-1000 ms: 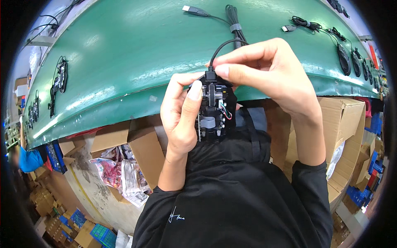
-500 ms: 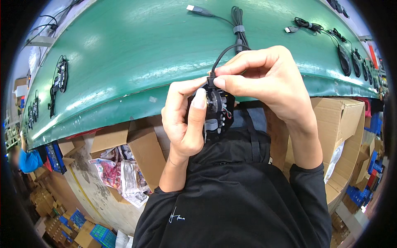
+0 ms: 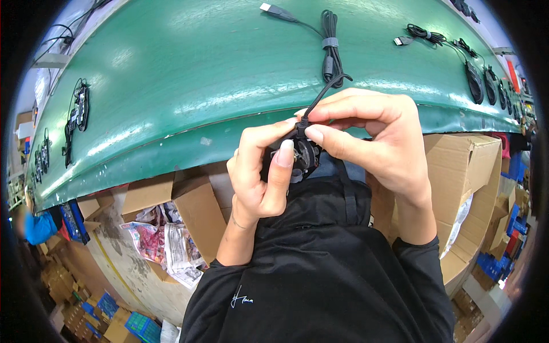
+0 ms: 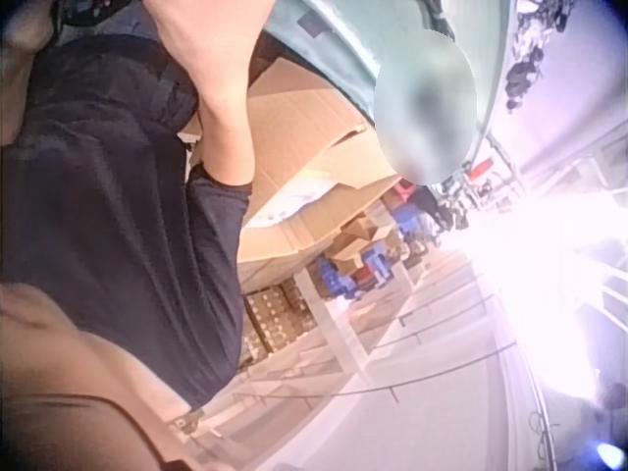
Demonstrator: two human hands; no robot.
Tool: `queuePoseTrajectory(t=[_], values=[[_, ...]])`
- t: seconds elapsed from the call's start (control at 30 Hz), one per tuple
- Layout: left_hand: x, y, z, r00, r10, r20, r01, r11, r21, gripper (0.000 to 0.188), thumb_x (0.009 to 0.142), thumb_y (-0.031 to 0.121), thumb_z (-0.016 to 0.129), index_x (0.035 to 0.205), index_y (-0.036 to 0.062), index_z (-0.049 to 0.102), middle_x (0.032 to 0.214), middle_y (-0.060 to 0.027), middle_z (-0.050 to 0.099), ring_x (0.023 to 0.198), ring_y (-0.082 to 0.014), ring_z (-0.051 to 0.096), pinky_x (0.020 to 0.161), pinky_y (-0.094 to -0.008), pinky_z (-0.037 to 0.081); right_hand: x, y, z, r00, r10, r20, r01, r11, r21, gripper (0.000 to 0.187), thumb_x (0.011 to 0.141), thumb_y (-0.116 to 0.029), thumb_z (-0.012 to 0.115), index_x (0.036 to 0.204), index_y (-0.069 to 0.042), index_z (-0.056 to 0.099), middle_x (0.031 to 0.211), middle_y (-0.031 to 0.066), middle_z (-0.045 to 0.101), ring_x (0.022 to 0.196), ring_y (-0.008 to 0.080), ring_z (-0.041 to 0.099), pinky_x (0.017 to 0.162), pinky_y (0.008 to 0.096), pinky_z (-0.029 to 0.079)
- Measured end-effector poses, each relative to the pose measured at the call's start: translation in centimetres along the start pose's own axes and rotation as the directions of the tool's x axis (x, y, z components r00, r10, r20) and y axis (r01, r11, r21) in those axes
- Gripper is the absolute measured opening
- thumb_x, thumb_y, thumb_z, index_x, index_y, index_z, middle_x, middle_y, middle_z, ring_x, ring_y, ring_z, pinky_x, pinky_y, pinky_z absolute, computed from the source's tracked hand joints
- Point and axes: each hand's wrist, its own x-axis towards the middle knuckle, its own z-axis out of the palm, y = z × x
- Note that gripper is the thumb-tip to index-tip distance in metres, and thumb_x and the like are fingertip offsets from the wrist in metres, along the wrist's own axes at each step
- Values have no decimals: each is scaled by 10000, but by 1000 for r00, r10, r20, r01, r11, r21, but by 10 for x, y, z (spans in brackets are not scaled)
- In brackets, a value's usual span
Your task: The person assembles computer mice by installing internal electronic components into the mouse base, snapping the top shell onto the body by hand, and placing the assembled mouse onto the conveyor belt.
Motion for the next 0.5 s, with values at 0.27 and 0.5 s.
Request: queuePoseTrajectory(t=[0.27, 0.5], values=[[31, 30, 9, 835, -550, 24, 485, 715, -503, 475, 1018, 212, 410, 1392, -80, 390, 1080, -351, 632, 853, -412, 711, 739, -480, 615, -181, -30, -140, 377, -247, -893, -185, 924, -334, 298, 971, -34, 562, 1224, 115, 613, 1191, 204, 662, 1076, 223, 660, 943, 293, 519], [37, 22, 10, 786, -575, 227, 562, 510, -652, 539, 1002, 258, 405, 1445, -31, 304, 1193, -367, 569, 996, -508, 653, 844, -587, 574, -342, 89, -313, 333, 37, -942, -904, 295, -308, 372, 938, -211, 618, 1210, 39, 659, 1077, 171, 717, 942, 213, 670, 867, 314, 519]])
